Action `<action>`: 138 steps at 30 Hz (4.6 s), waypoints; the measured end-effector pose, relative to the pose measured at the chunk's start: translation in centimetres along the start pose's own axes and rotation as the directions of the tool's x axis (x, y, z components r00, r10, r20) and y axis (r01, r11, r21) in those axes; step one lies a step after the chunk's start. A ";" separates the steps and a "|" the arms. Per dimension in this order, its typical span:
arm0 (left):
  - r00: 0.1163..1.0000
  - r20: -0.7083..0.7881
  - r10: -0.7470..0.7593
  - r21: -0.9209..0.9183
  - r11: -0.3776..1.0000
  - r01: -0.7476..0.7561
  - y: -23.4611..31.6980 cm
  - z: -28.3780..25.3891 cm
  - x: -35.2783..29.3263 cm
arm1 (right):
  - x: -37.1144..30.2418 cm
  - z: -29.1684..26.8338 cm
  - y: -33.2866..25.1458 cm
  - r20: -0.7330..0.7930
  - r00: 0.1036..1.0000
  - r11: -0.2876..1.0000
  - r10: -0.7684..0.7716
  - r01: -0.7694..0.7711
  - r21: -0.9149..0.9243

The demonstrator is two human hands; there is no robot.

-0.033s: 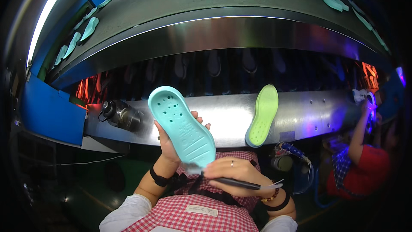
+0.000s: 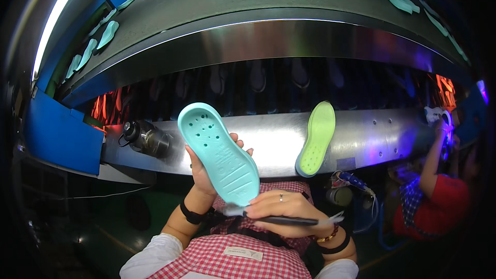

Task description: Applying a liquid coating to shoe soles with a brush.

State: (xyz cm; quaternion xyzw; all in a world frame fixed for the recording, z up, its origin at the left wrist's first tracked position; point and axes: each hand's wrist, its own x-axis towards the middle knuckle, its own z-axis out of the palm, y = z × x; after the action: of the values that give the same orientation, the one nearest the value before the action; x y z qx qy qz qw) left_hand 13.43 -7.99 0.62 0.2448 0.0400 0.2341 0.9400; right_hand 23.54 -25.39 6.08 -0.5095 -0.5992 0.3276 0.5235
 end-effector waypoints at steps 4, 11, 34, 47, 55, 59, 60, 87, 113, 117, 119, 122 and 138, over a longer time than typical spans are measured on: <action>0.999 -0.004 0.051 0.020 0.999 -0.051 0.7 1.6 0.4 | -0.8 -0.5 2.3 -0.278 0.950 0.931 0.138 -0.029 0.363; 0.998 -0.019 -0.055 -0.108 0.993 0.052 -0.9 3.6 -1.4 | -0.2 2.6 2.7 -0.402 0.849 0.747 0.343 0.013 0.665; 0.979 0.056 -0.197 -0.108 0.973 0.202 0.6 1.9 0.5 | 1.3 -1.3 0.3 -0.041 0.998 0.982 -0.051 0.057 0.177; 0.680 -0.078 -0.729 0.290 0.636 0.715 1.9 2.2 0.5 | 0.4 -3.9 1.2 0.288 0.954 0.957 -0.088 0.161 -0.241; 0.653 -0.142 -0.744 0.385 0.566 0.729 2.1 1.4 0.3 | 1.2 -6.2 -1.4 0.364 0.913 0.873 0.185 0.017 -0.487; 0.713 -0.194 -0.674 0.502 0.556 0.663 2.3 1.0 0.5 | 0.6 -7.1 -1.0 0.351 0.883 0.851 0.313 -0.097 -0.516; 0.735 -0.182 -0.653 0.433 0.618 0.656 2.5 0.8 0.4 | 0.4 -7.1 -0.7 0.352 0.883 0.848 0.311 -0.091 -0.522; 0.964 0.044 -0.261 0.180 0.951 0.250 5.2 -1.0 1.7 | -2.5 -2.2 2.8 -0.513 0.855 0.996 0.072 -0.084 0.000; 0.914 0.406 -0.015 0.573 -0.775 -0.267 16.6 7.3 25.7 | -4.7 -2.9 5.0 -0.644 0.765 0.824 -0.023 -0.350 -0.445; 0.868 0.495 0.036 0.565 -0.773 -0.290 16.9 8.6 24.3 | -5.3 -2.5 4.7 -0.650 0.760 0.853 0.017 -0.350 -0.388; 0.851 0.520 0.075 0.551 -0.790 -0.268 17.1 8.1 24.2 | -5.5 -2.4 4.6 -0.657 0.753 0.894 0.039 -0.320 -0.314; 0.775 0.614 0.145 0.524 -0.810 -0.263 16.7 7.7 23.3 | -5.7 -2.7 5.0 -0.672 0.741 0.910 0.005 -0.281 -0.304; 0.910 0.330 -0.252 -0.044 0.959 0.281 5.7 -3.5 3.4 | -4.9 -4.2 7.9 -0.739 0.638 0.922 0.216 0.116 0.370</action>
State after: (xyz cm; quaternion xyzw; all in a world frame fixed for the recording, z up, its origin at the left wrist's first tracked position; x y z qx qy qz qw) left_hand 13.41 -0.45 0.39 0.2290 -0.0910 0.0621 0.9672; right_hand 29.32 -28.55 -1.66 -0.5039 -0.2288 0.2053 0.8072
